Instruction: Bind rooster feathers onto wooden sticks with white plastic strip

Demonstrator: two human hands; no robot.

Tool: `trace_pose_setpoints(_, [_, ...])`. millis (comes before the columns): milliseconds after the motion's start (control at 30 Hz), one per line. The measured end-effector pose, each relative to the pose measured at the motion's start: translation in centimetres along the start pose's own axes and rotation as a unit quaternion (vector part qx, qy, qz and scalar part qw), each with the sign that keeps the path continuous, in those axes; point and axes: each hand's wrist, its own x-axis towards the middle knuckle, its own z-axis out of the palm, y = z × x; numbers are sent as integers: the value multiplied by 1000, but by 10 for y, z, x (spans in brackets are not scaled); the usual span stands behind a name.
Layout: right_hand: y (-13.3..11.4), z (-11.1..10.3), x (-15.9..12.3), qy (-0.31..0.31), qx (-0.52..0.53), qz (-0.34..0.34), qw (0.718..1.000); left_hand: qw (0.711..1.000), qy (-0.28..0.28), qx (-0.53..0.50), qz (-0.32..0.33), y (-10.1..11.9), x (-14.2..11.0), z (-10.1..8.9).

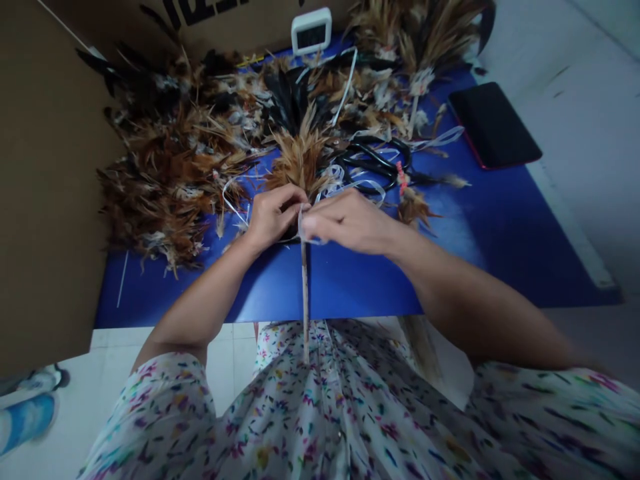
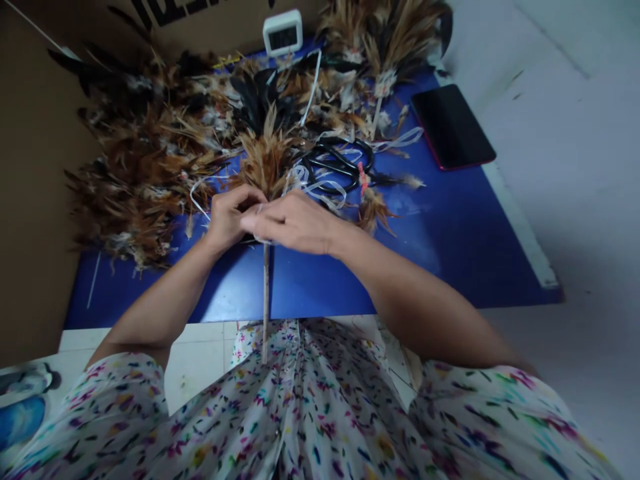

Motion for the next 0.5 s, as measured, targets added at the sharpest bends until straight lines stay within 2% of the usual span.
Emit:
trace_pose_setpoints(133, [8, -14, 2, 153, 19, 106, 982, 1000, 7, -27, -5, -5, -1, 3])
trace_pose_setpoints(200, [16, -15, 4, 185, -12, 118, 976, 1000, 14, -28, 0, -6, -2, 4])
trace_pose_setpoints(400, [35, -4, 7, 103, -118, 63, 986, 1000, 6, -12, -9, -5, -4, 1])
trace_pose_setpoints(500, [37, -1, 7, 96, -139, 36, 985, 1000, 0, -12, -9, -3, -4, -1])
